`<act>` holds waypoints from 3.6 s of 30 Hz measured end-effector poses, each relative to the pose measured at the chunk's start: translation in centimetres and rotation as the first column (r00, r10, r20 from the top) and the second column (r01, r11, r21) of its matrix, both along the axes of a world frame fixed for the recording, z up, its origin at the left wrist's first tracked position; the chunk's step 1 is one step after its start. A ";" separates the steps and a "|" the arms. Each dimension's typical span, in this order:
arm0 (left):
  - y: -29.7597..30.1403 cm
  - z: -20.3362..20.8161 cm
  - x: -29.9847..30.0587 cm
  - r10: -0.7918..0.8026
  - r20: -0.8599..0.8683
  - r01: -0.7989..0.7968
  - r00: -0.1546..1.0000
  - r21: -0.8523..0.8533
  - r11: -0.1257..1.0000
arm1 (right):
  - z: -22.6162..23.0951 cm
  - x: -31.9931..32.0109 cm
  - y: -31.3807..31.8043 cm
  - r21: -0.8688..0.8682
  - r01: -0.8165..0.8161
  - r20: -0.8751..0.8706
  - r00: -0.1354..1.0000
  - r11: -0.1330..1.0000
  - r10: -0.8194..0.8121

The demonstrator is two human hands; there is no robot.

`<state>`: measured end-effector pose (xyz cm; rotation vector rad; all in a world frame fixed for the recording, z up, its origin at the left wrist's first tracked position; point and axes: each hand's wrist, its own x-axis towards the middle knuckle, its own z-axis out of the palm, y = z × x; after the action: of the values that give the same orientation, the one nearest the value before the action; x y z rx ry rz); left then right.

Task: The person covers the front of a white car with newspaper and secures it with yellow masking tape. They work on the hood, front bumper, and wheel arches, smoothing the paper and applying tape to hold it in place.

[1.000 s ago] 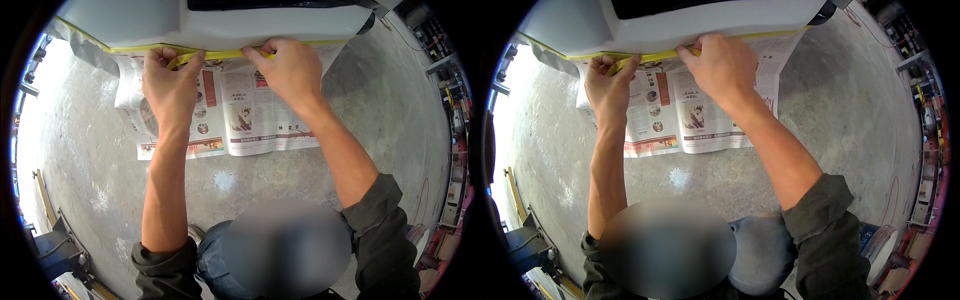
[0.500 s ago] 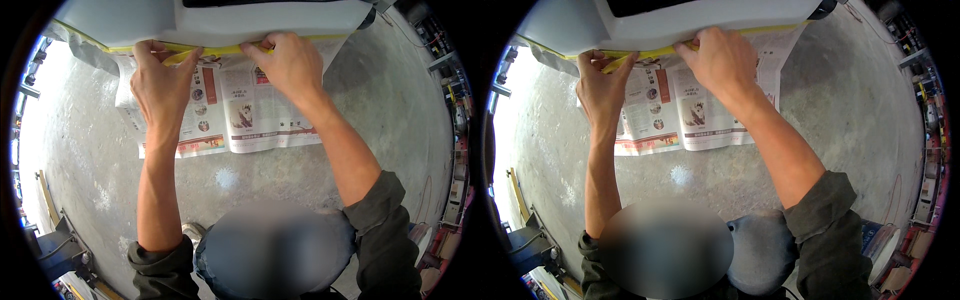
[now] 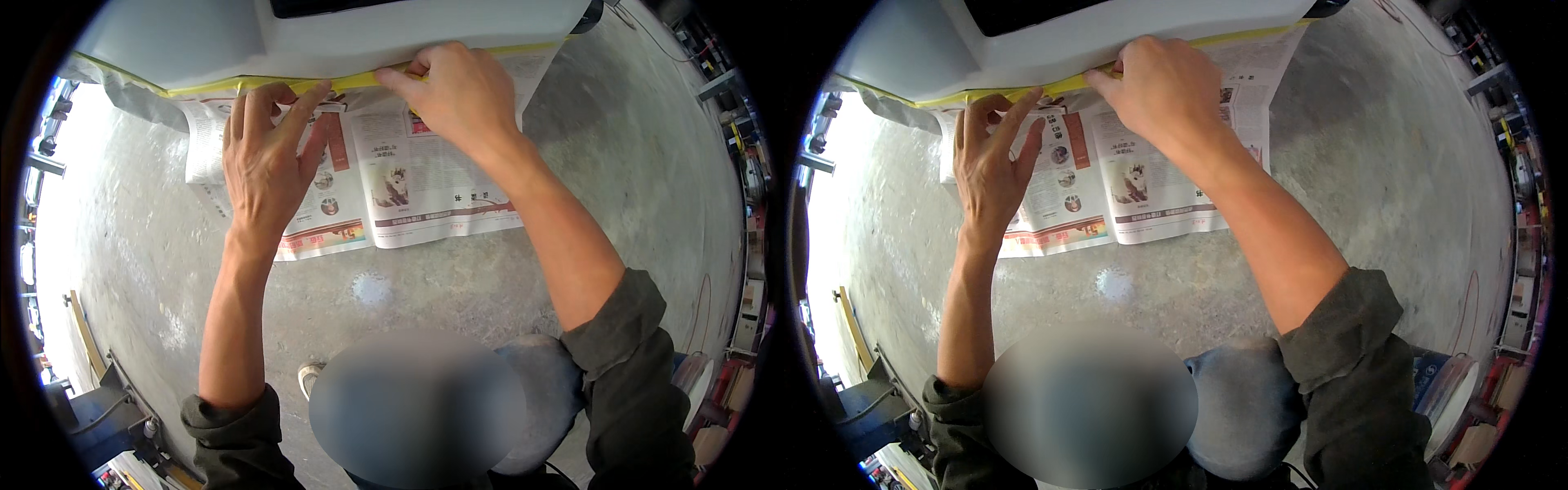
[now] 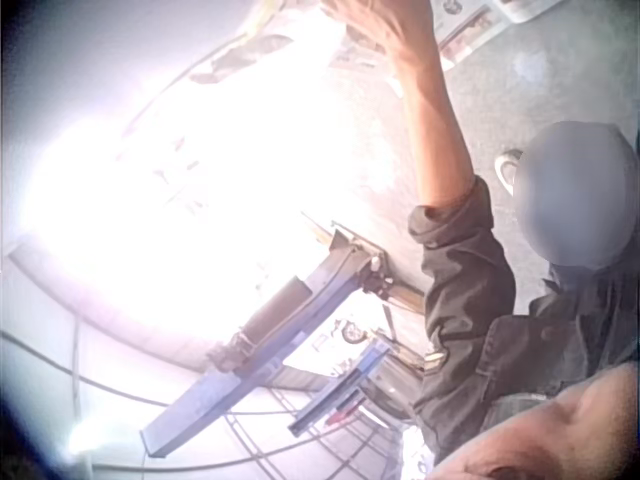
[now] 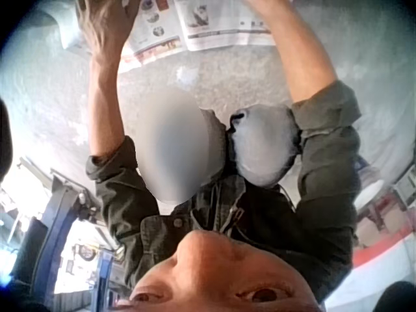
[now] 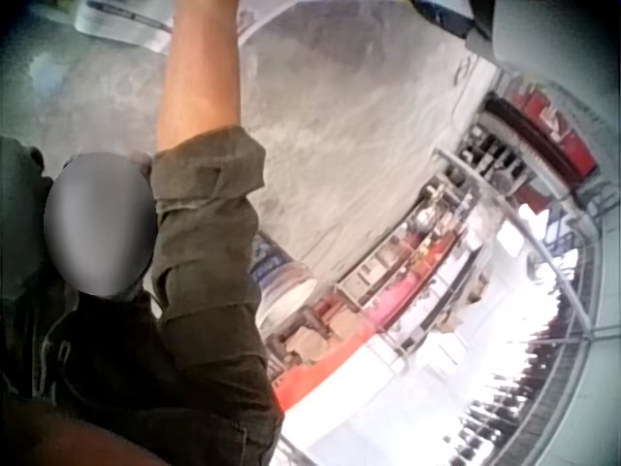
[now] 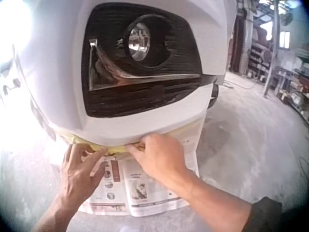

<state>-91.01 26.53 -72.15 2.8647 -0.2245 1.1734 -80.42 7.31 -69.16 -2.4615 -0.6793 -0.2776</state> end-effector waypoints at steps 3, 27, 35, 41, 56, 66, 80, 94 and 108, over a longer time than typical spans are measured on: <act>0.2 -0.2 0.2 -0.025 -0.017 0.025 1.000 -0.003 1.000 | -0.1 0.1 -0.1 0.004 0.005 -0.024 1.000 1.000 -0.005; -1.2 -1.3 0.7 0.008 -0.010 -0.008 1.000 0.040 0.999 | -0.4 0.1 -0.2 0.036 -0.002 -0.035 0.999 0.999 0.004; -1.4 -1.8 0.9 0.033 -0.023 -0.031 0.999 0.070 0.997 | -1.4 0.5 -0.2 0.072 -0.023 0.063 0.998 0.997 0.019; -2.4 -2.0 1.3 0.038 -0.030 -0.035 0.999 0.085 0.996 | -1.3 0.5 -0.2 0.076 -0.004 0.032 0.999 0.997 0.002; -2.8 -3.0 2.6 -0.015 0.002 0.015 1.000 0.133 0.991 | -1.3 0.4 -0.6 0.052 0.005 0.039 0.999 0.999 -0.007; -4.2 -3.7 3.2 0.041 -0.137 -0.014 0.990 0.192 0.981 | -5.9 -3.0 -8.9 0.545 0.350 -0.465 0.882 0.762 -0.072; 4.9 -0.1 0.6 0.124 -0.298 0.000 0.947 0.387 0.922 | -9.2 -5.5 -14.8 0.591 0.374 -0.671 0.719 0.715 0.178; 0.3 3.2 -2.8 0.123 -0.461 -0.404 0.879 -0.582 0.705 | -6.5 -3.7 -13.5 0.671 0.071 -0.628 0.583 0.738 0.515; 13.5 -5.7 -1.1 0.010 -0.171 -0.162 0.985 -0.912 0.377 | -1.3 -5.9 -7.9 0.362 0.080 -0.725 0.650 0.929 0.227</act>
<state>-92.15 40.06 -77.80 1.8805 0.4794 0.6988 -86.33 -0.63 -70.49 -1.9053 -0.3024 0.6096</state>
